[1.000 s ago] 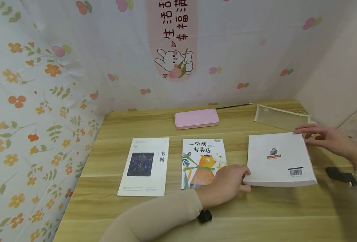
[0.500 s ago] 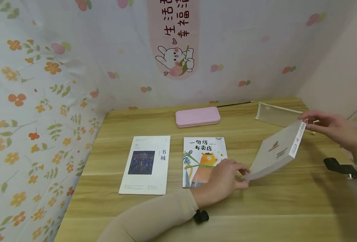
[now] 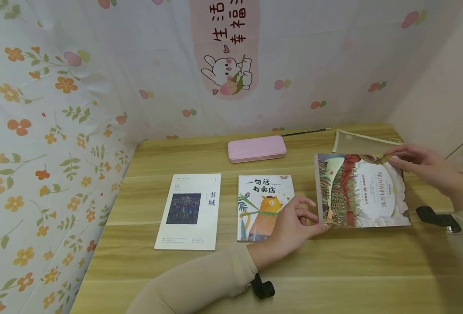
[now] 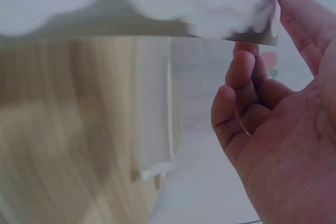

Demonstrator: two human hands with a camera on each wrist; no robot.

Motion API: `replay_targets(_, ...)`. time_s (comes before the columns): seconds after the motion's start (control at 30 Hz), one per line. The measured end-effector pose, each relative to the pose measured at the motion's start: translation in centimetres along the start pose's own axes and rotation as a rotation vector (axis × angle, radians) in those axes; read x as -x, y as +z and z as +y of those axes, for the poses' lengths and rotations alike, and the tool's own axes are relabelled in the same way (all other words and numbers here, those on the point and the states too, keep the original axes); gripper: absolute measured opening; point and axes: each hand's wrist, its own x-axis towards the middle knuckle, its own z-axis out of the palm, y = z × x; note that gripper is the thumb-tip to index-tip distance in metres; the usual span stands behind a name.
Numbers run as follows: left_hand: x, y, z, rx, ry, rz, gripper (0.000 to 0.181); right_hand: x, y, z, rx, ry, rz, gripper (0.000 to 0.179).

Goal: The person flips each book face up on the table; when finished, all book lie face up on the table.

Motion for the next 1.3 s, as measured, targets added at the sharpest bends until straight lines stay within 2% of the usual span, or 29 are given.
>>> replay_targets(0.13, -0.1, -0.1, -0.2, -0.112, 0.114, 0.006, 0.055, -0.2, 0.4, 0.7, 0.011, -0.004, -0.032, 0.033)
replay_targets(0.23, -0.1, -0.2, -0.3, -0.22, 0.156, -0.006, 0.048, -0.4, 0.8, 1.2, 0.019, -0.027, -0.057, 0.033)
replay_targets(0.33, -0.1, -0.2, -0.7, -0.222, 0.114, -0.028, 0.04, -0.3, 1.1, 1.7, 0.052, -0.039, -0.088, 0.038)
replay_targets(0.5, -0.2, -0.4, -1.5, -0.139, -0.034, -0.058, 0.037, 0.0, 1.8, 2.9, 0.108, -0.063, -0.154, 0.046)
replay_targets(0.57, -0.3, -0.5, -1.6, -0.191, -0.084, -0.078, 0.037, -0.1, 2.1, 3.6, 0.121, -0.099, -0.17, 0.044)
replay_targets(0.67, -0.6, -0.1, -1.6, -0.361, -0.13, -0.111, 0.038, -0.2, 2.6, 4.6, 0.128, -0.151, -0.182, 0.043)
replay_targets(0.77, -0.9, 0.3, -1.6, -0.52, -0.135, -0.154, 0.038, -0.4, 3.0, 5.2, 0.116, -0.155, -0.198, 0.042)
replay_targets(0.83, -1.1, 0.6, -1.5, -0.576, -0.124, -0.176, 0.038, -0.5, 3.2, 5.5, 0.097, -0.151, -0.211, 0.041)
replay_targets(0.97, -1.4, 0.9, -1.1, -0.683, -0.055, -0.207, 0.036, -0.5, 3.4, 5.6, 0.081, -0.137, -0.223, 0.039)
replay_targets(1.07, -1.6, 0.9, -0.9, -0.768, -0.007, -0.225, 0.029, -0.6, 3.6, 5.3, 0.12, -0.134, -0.223, 0.04)
replay_targets(1.2, -1.9, 0.7, -0.6, -0.823, -0.014, -0.26, 0.021, -0.7, 3.9, 4.4, 0.22, -0.164, -0.181, 0.04)
replay_targets(1.3, -2.6, 0.2, -0.3, -0.815, -0.049, -0.299, 0.018, -0.6, 4.3, 3.6, 0.281, -0.198, -0.131, 0.039)
